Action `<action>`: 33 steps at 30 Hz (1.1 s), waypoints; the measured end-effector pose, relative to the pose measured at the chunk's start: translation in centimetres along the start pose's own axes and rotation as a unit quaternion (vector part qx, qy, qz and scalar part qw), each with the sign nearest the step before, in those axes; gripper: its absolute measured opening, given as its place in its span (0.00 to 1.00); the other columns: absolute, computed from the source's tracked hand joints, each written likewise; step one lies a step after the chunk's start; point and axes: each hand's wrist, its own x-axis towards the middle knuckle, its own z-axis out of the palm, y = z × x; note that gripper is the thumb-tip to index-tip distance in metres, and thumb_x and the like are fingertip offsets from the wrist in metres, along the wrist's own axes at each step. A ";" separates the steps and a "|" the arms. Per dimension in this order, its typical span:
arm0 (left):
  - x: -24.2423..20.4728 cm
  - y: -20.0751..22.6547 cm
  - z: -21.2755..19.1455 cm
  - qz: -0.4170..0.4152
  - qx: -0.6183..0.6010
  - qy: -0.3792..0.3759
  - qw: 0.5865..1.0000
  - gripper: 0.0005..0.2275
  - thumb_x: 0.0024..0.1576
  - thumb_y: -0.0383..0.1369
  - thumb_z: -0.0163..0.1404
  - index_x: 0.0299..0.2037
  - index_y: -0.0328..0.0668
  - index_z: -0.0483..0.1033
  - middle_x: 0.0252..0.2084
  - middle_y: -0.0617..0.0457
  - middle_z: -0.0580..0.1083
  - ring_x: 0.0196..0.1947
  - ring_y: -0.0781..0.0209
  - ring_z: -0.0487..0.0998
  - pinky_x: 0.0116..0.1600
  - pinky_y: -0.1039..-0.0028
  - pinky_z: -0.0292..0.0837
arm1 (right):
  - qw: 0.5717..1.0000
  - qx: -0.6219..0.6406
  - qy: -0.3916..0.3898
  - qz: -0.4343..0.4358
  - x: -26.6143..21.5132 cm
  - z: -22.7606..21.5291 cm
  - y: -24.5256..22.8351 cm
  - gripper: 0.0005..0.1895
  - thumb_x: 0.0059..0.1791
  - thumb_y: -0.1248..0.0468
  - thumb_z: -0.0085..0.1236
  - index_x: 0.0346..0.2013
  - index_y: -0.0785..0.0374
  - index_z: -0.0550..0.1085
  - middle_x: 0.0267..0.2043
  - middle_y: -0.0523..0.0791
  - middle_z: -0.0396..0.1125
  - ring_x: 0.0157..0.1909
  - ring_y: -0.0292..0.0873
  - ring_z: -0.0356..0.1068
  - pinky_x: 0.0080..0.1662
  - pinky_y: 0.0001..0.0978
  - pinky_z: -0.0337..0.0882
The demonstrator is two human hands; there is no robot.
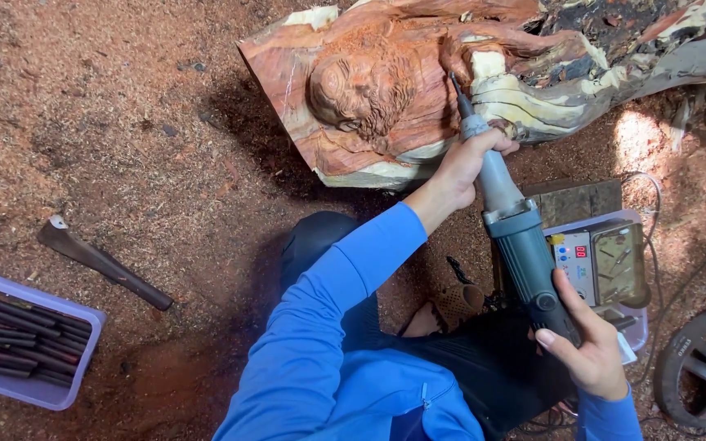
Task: Carving a detailed sculpture from a piece of wood using a rotary tool
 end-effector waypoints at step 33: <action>0.2 -1.0 -0.8 0.014 0.004 -0.022 1.000 0.19 0.46 0.32 0.54 0.45 0.25 0.72 0.55 0.34 0.76 0.51 0.48 0.74 0.57 0.57 0.70 | 0.999 0.024 0.009 -0.025 -0.4 1.5 1.2 0.52 0.35 0.77 0.56 0.76 0.68 0.57 0.48 0.60 0.72 0.31 0.49 0.74 0.32 0.34 0.74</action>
